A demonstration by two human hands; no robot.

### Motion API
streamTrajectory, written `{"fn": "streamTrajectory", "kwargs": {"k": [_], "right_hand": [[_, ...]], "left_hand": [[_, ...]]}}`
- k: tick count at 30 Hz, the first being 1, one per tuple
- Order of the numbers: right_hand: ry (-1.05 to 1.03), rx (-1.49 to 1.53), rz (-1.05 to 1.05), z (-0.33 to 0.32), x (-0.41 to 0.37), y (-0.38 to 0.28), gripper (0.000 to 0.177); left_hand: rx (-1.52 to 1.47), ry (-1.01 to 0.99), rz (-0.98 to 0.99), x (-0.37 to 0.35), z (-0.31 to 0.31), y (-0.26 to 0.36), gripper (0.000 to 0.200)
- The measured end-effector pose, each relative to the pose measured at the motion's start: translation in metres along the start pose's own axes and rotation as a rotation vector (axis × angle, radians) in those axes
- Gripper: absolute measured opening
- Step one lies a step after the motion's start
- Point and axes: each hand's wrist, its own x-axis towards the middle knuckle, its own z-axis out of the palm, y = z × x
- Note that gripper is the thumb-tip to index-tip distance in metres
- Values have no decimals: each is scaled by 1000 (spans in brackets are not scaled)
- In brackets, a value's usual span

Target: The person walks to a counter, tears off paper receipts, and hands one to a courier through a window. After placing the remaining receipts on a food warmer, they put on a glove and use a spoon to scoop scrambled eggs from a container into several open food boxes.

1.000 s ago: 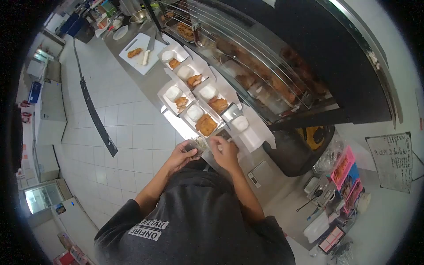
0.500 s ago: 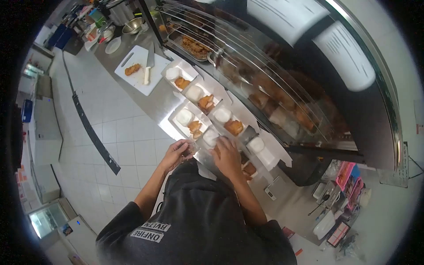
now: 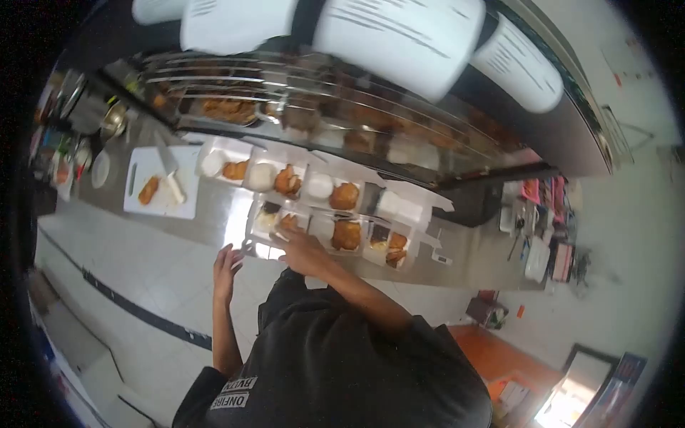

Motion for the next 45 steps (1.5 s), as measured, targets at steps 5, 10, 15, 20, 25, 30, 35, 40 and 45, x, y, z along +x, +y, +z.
{"fn": "streamTrajectory", "kwargs": {"k": [5,10,15,20,25,30,35,40,45], "right_hand": [[-207,129,177,-29,-76,22,34],[-171,344,355,-128,-174,53,30],[165,354,549,-273,-311,92,23],[429,20,720,-411,-461,232,16],[542,-497,790,-530,-550,474,15],[645,-576,844,-592,-553,645,16],[582,-592,886,-622,-539,767,19],[355,-644,927,-632,-520,846,37],[103,-502,972,-652,-507,865,41]], "left_hand": [[191,-80,-182,-6,-31,-52,59],[438,-167,-284,9,-33,-159,36],[520,-199,-511,9,23,-188,44],[574,-55,-697,2,92,-233,46],[666,12,-784,-59,202,-258,36],[676,-40,-776,-117,324,-235,35],[684,-21,-772,-135,410,-205,34],[694,18,-791,-143,459,-188,33],[708,33,-814,-152,478,-184,33]]}}
